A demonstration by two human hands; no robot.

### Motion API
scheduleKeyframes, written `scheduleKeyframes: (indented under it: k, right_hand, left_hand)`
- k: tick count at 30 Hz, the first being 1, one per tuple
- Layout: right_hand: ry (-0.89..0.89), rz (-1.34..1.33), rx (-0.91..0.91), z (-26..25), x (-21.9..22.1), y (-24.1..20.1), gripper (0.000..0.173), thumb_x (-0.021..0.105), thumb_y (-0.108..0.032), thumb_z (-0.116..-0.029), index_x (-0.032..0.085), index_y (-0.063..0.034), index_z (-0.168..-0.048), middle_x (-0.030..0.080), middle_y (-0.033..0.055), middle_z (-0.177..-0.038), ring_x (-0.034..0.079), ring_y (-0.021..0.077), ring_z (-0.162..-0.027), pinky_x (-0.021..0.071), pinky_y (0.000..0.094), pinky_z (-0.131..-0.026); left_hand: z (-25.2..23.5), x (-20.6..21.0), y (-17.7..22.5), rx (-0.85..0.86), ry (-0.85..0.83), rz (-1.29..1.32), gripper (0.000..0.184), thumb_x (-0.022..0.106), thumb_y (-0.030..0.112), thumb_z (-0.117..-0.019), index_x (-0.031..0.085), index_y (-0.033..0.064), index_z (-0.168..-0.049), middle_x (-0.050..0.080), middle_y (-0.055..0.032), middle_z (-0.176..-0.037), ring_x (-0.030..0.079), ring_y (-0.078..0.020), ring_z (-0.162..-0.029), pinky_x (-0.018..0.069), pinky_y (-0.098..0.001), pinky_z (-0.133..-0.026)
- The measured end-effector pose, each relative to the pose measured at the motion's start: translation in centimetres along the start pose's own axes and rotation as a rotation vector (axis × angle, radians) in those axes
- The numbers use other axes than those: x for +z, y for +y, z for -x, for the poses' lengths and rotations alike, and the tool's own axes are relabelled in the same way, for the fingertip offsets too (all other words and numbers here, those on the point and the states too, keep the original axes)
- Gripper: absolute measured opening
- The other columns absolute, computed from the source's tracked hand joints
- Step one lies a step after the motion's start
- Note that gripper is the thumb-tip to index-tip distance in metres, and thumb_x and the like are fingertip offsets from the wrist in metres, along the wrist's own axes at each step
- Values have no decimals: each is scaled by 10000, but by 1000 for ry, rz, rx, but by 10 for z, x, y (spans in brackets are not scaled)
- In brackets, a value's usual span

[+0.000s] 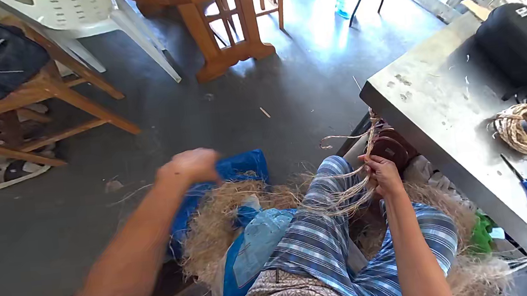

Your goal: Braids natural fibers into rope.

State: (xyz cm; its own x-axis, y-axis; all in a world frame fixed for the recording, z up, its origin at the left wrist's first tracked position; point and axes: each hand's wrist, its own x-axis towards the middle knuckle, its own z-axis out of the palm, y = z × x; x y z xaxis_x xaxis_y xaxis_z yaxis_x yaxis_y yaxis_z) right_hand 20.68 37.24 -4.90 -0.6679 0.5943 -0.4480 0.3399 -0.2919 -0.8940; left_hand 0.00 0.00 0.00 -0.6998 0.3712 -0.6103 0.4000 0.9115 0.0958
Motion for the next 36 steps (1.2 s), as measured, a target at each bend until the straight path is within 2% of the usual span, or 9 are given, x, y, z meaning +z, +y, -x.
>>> scheduleKeyframes:
  k: [4, 6, 10, 15, 17, 21, 28, 32, 36]
  right_hand:
    - [-5, -40, 7, 3, 2, 0, 207, 514, -56, -1063, 692, 49, -1059, 528, -21, -590, 332, 1, -399, 269, 153, -371]
    - [-1, -56, 12, 6, 3, -1, 215, 508, -66, -1067, 691, 46, -1055, 523, -22, -585, 322, 2, -396, 256, 154, -368]
    - [21, -86, -9, 6, 5, -1, 159, 548, -44, -1045, 680, 41, -1018, 552, -9, -592, 374, 6, -406, 305, 154, -377]
    - [-22, -11, -53, 10, 0, -1, 155, 553, -29, -1041, 684, 52, -1057, 581, 2, -613, 350, 1, -407, 283, 162, -386]
    - [-83, 4, -86, 15, -6, 0, 200, 531, 28, -1026, 648, 55, -1186, 609, 19, -663, 356, 0, -422, 297, 162, -399]
    - [-101, 70, -113, 19, -13, 3, 423, 539, 102, -983, 463, 39, -1394, 644, 49, -724, 420, 10, -451, 329, 167, -418]
    - [-39, 303, -186, 15, -16, 3, 371, 643, 46, -955, 558, 60, -1316, 713, 78, -824, 618, 67, -633, 486, 229, -585]
    - [42, 643, -199, 24, -20, -8, 159, 680, -103, -978, 747, -1, -1080, 742, 99, -929, 684, 147, -829, 546, 365, -823]
    - [110, 860, -110, 48, -14, -24, 197, 592, -155, -1022, 744, -32, -997, 696, 74, -807, 649, 175, -708, 537, 402, -736]
  left_hand:
    - [16, -3, 149, 597, 457, 414, 333, 566, 133, -1051, 642, -9, -1343, 672, -231, -1260, 659, -386, -1166, 501, -560, -1027]
    - [0, 16, 209, 706, 324, 692, 355, 446, 174, -1104, 655, -24, -1311, 696, -224, -1194, 671, -349, -1130, 497, -519, -1026]
    - [-43, 63, 283, 561, -52, 1062, 541, 285, 328, -1143, 618, -89, -1227, 665, -257, -1085, 662, -329, -997, 515, -501, -941]
    - [-33, 69, 297, 416, -20, 1128, 535, 290, 329, -1144, 636, -78, -1126, 630, -227, -983, 604, -311, -865, 490, -482, -827]
    - [-33, 65, 294, 411, -20, 1148, 518, 290, 307, -1145, 659, -55, -1177, 652, -206, -996, 605, -278, -846, 496, -452, -808]
    - [-40, 66, 292, 386, -92, 1239, 381, 384, 235, -1111, 669, -10, -1045, 554, -53, -753, 430, -100, -580, 372, -269, -553]
    - [-49, 69, 289, 495, -201, 1334, 100, 616, 42, -999, 672, -37, -971, 612, -18, -694, 390, -10, -492, 307, -179, -471]
    - [-62, 71, 283, 598, -164, 1229, 108, 638, 52, -988, 697, -30, -949, 686, -28, -765, 457, -4, -557, 346, -201, -526]
    - [-48, 69, 286, 604, -70, 1186, 103, 644, 34, -984, 696, -42, -940, 697, -60, -801, 537, -34, -631, 425, -224, -588]
